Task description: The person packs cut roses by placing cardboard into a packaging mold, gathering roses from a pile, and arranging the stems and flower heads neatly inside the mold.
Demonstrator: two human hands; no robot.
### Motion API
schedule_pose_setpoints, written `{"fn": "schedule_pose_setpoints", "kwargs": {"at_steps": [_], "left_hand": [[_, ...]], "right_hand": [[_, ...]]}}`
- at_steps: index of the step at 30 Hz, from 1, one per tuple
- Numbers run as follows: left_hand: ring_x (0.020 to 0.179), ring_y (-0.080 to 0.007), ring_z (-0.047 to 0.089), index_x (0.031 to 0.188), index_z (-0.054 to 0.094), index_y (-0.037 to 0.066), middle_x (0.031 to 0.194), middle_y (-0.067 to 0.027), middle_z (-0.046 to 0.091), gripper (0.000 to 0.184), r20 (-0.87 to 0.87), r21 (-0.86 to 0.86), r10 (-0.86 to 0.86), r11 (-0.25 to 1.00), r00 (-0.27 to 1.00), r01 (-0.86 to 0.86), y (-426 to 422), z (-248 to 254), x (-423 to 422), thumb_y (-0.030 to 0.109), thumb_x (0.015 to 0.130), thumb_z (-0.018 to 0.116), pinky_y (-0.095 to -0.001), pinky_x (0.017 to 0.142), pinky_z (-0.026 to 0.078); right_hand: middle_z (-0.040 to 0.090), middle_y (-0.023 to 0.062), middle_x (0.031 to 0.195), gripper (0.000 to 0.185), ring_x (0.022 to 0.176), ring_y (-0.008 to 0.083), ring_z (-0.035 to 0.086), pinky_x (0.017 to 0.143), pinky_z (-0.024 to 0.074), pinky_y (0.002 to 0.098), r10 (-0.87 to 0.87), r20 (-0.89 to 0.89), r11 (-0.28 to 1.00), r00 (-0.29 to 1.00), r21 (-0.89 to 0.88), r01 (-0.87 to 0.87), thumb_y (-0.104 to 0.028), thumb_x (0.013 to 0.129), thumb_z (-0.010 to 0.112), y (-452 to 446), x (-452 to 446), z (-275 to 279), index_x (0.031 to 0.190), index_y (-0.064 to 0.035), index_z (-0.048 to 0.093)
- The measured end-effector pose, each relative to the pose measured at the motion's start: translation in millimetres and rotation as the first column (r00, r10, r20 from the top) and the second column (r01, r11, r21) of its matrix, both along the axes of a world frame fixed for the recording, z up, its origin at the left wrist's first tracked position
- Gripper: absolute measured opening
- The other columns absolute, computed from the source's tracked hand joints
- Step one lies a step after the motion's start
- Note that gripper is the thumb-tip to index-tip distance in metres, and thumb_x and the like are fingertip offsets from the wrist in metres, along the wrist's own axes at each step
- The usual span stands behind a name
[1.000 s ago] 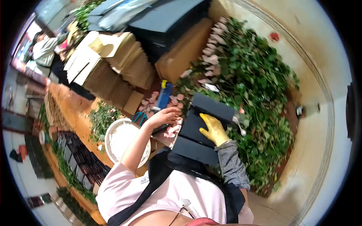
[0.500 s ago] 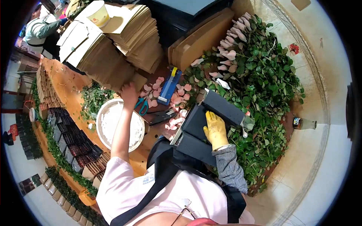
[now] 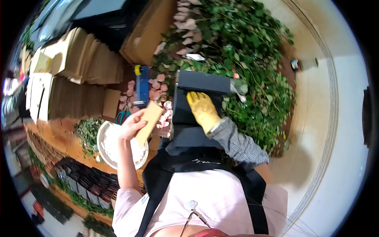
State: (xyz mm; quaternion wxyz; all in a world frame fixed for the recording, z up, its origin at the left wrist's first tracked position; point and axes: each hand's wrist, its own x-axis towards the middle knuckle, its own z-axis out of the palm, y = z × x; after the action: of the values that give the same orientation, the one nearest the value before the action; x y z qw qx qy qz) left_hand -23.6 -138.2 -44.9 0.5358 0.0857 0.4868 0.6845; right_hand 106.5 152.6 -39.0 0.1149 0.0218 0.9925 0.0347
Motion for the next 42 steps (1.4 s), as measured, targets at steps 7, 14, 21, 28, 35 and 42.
{"fn": "schedule_pose_setpoints", "kwargs": {"at_steps": [7, 14, 21, 28, 35, 42], "left_hand": [[0.067, -0.0067, 0.058, 0.097, 0.059, 0.002, 0.079, 0.0006, 0.063, 0.018, -0.263, -0.235, -0.202, 0.962, 0.944, 0.140, 135.0, -67.1, 33.7, 0.019, 0.101, 0.061, -0.0235, 0.058, 0.048], [0.059, -0.0089, 0.033, 0.081, 0.051, -0.001, 0.059, -0.0010, 0.039, 0.039, -0.736, -0.327, -0.132, 0.928, 0.664, -0.178, 145.7, -58.6, 54.8, 0.027, 0.093, 0.074, -0.0313, 0.050, 0.032], [0.071, -0.0374, 0.068, 0.084, 0.059, 0.002, 0.076, -0.0173, 0.069, 0.028, -0.835, -0.538, -0.545, 0.783, 0.071, -0.312, 143.2, 3.4, 45.8, 0.026, 0.089, 0.072, -0.0430, 0.061, 0.053], [0.095, -0.0378, 0.070, 0.125, 0.055, -0.007, 0.115, -0.0239, 0.068, 0.081, -0.656, -0.741, -0.755, 0.645, 0.003, 0.188, 147.2, 41.8, 76.2, 0.047, 0.072, 0.084, -0.0409, 0.081, 0.057], [0.078, -0.0308, 0.072, 0.124, 0.054, 0.002, 0.131, -0.0269, 0.057, 0.077, -0.508, -0.858, -0.829, 0.512, -0.234, 0.049, 160.9, 31.0, 93.7, 0.045, 0.069, 0.086, -0.0373, 0.069, 0.058], [0.074, -0.0290, 0.072, 0.125, 0.053, 0.007, 0.130, -0.0248, 0.058, 0.078, -0.540, -0.826, -0.801, 0.564, -0.259, -0.021, 159.0, 30.5, 98.1, 0.042, 0.065, 0.088, -0.0366, 0.068, 0.057]], "right_hand": [[0.068, 0.0169, 0.109, 0.028, 0.104, 0.0332, 0.064, 0.090, 0.0498, 0.0412, -0.275, -0.228, 0.839, 0.934, -0.531, 0.118, -0.019, 0.091, 0.058, 15.2, 10.7, -91.0, 0.114, -0.0050, 0.066], [0.067, 0.0186, 0.115, 0.043, 0.106, 0.0345, 0.064, 0.093, 0.0503, 0.0436, -0.209, -0.235, 0.627, 0.949, -0.777, -0.054, -0.025, 0.084, 0.071, 59.3, 45.9, 4.7, 0.120, -0.0032, 0.064], [0.056, 0.0117, 0.140, 0.040, 0.125, 0.0259, 0.056, 0.098, 0.0450, 0.0385, -0.191, 0.108, 0.978, 0.976, -0.060, 0.198, -0.023, 0.096, 0.047, -13.7, 7.5, 0.3, 0.133, -0.0072, 0.055], [0.057, 0.0124, 0.139, 0.044, 0.127, 0.0278, 0.054, 0.100, 0.0448, 0.0393, -0.110, -0.028, 0.977, 0.994, -0.187, 0.103, -0.026, 0.095, 0.052, 10.2, 19.3, -21.1, 0.135, -0.0081, 0.056], [0.062, 0.0077, 0.132, 0.036, 0.127, 0.0214, 0.055, 0.110, 0.0423, 0.0378, -0.458, -0.124, 0.020, 0.880, -0.991, -0.129, -0.023, 0.099, 0.061, 135.3, 31.3, 61.1, 0.133, -0.0127, 0.059], [0.071, 0.0109, 0.088, 0.026, 0.084, 0.0267, 0.070, 0.076, 0.0566, 0.0381, -0.600, -0.156, 0.797, 0.784, -0.033, 0.603, -0.025, 0.078, 0.078, 287.9, -1.7, -58.4, 0.093, -0.0050, 0.071]]}}
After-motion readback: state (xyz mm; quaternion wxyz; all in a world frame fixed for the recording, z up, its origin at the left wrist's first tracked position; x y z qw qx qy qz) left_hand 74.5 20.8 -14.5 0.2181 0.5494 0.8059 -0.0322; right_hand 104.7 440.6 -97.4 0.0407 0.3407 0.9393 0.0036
